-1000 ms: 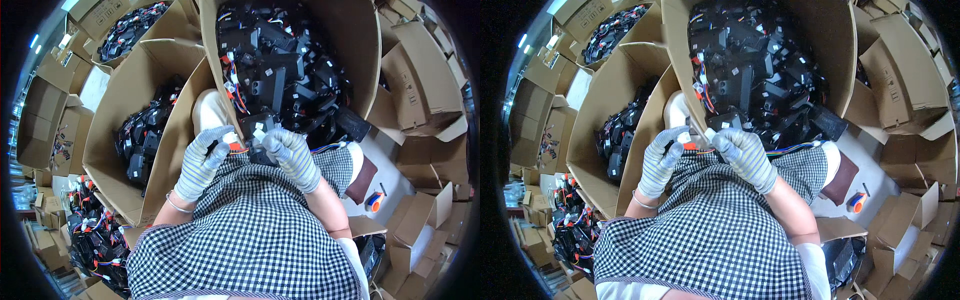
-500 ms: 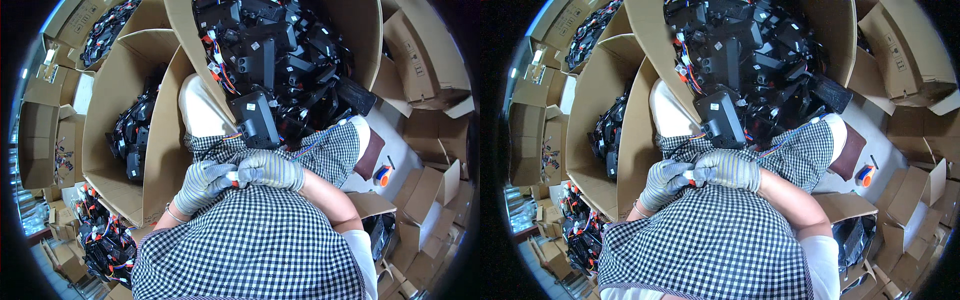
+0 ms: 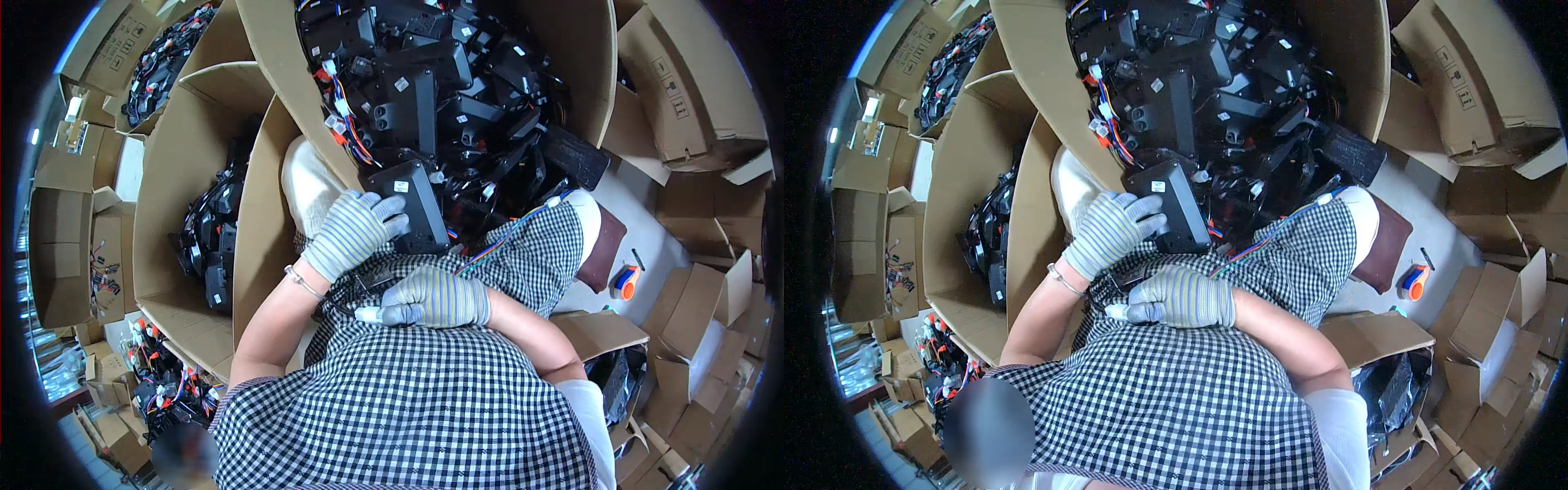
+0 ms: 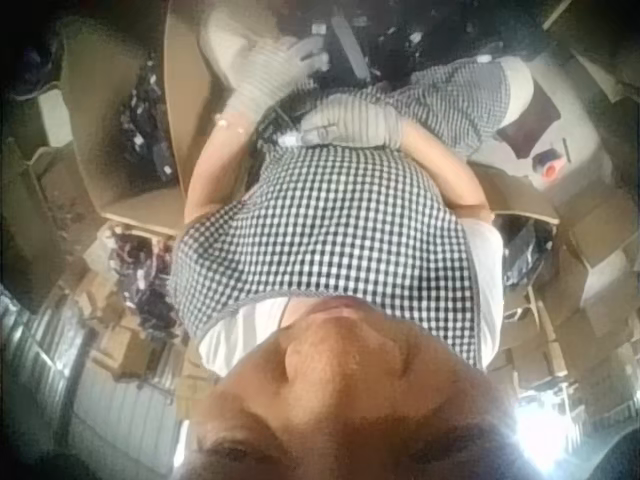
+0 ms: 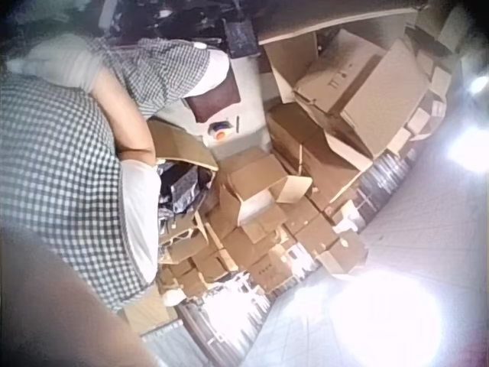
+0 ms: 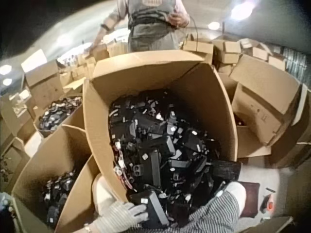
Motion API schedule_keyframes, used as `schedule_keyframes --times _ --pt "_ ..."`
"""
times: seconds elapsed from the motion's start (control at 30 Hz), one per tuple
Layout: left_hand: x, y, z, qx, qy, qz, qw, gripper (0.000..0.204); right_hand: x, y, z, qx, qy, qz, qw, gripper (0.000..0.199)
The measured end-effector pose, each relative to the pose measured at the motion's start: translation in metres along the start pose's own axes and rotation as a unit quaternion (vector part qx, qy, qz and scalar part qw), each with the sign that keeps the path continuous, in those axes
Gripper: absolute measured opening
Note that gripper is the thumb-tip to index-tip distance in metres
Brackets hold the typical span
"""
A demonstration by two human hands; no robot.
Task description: The person sorts electronic components with wiring and screens by hand, transferring them from one cardboard box into other cardboard boxes.
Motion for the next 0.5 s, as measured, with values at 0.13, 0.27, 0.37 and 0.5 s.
schedule_keyframes --times 0.13,0.27,0.37,0.5 --pt "0.015 0.014 0.020 0.091 0.104 -0.078 0.987 0.017 0.005 0.003 0.001 0.006 -0.016 0.005 1.000 0.030" --pt "0.083 0.017 0.061 0.453 0.371 -0.264 0.767 0.019 0.007 -0.001 0.004 0.035 0.007 0.021 0.999 0.029" --pt "0.107 0.008 0.067 0.697 0.380 -0.398 0.460 0.027 0.005 -0.010 0.006 0.062 0.028 0.056 0.996 0.030" --pt "0.143 -0.015 0.085 0.745 0.344 -0.438 0.367 0.033 0.005 -0.005 0.000 -0.018 -0.007 0.021 1.000 0.029"
Point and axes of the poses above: each hand's wrist, its own x-axis away from the middle knuckle, its own y-axis out of the back of the hand, z = x × y, the point moved 9 cm from there along -x, towards the middle knuckle, and after that the axes turned 9 degrees about -x, right-handed, at the moved point
